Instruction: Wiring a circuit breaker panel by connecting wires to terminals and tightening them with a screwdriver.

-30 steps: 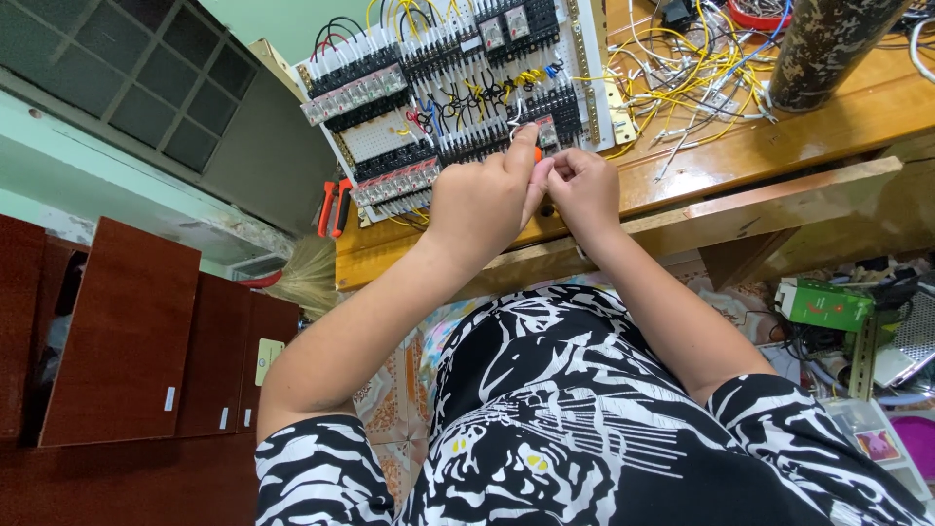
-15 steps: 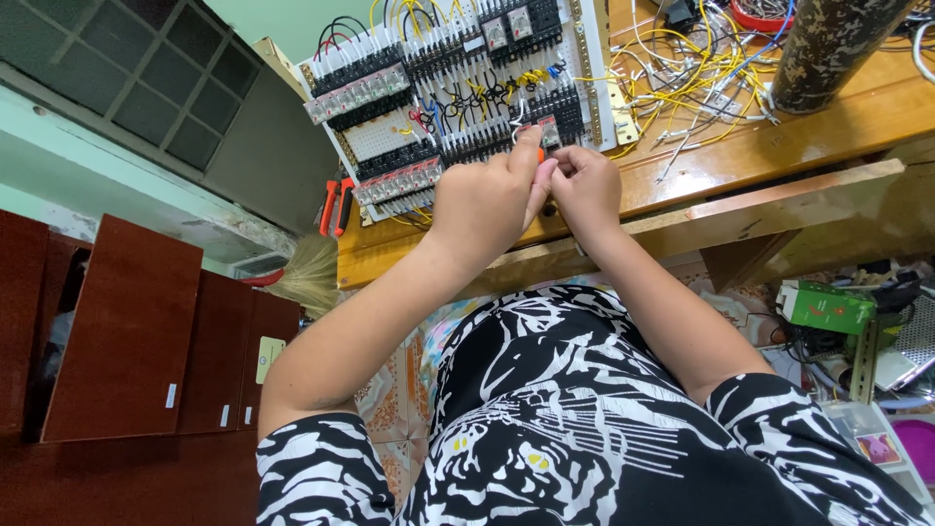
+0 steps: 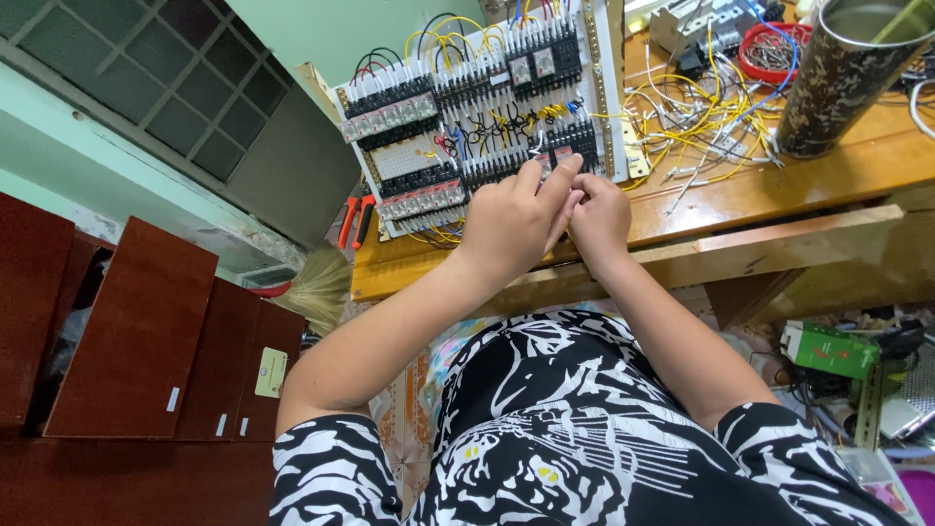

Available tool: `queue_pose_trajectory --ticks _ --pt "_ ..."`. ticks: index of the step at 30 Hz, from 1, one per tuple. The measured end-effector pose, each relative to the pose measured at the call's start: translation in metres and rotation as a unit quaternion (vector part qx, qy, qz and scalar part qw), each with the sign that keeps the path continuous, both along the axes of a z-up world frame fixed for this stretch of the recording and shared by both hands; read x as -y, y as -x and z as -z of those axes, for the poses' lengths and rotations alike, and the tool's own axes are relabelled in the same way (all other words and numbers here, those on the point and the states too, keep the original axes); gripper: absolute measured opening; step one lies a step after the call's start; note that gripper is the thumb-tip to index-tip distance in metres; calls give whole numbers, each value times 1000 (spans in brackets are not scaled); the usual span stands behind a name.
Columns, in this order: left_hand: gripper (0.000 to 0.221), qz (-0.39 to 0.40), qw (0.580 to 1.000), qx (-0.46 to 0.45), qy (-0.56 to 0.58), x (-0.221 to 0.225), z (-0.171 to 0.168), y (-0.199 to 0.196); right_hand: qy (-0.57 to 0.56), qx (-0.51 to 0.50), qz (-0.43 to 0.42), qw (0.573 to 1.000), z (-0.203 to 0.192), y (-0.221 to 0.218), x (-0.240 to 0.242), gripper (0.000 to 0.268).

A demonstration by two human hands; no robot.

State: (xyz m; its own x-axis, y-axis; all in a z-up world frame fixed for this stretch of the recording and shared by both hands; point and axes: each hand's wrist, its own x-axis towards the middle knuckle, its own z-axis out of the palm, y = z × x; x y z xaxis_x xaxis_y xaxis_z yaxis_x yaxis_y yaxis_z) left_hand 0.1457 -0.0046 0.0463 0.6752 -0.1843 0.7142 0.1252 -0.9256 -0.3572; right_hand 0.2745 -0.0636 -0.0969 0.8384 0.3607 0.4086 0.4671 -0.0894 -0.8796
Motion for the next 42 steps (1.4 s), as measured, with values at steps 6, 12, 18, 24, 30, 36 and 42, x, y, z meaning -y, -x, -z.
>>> queue_pose_trajectory --ticks 6,12,18,24,30,36,42 --pt "35 18 998 -21 55 -4 -1 0 -29 -39 4 999 -3 6 -4 8" --pt "36 144 972 -100 156 -6 -11 3 -13 -62 12 998 -10 10 -3 8" --pt "19 182 955 -145 183 -13 -19 0 -51 -56 -8 997 -8 11 -2 17" --pt "13 197 976 -51 82 -19 -6 -9 -69 -43 25 996 -8 12 -2 6" --pt "42 144 987 -47 47 -16 -9 -2 -64 -1 34 997 1 7 -4 17" --pt "41 242 966 33 82 -12 7 -8 -46 -24 34 998 4 10 -5 13" --pt "57 204 969 4 143 -9 18 -2 -42 -6 33 999 -9 15 -2 5"
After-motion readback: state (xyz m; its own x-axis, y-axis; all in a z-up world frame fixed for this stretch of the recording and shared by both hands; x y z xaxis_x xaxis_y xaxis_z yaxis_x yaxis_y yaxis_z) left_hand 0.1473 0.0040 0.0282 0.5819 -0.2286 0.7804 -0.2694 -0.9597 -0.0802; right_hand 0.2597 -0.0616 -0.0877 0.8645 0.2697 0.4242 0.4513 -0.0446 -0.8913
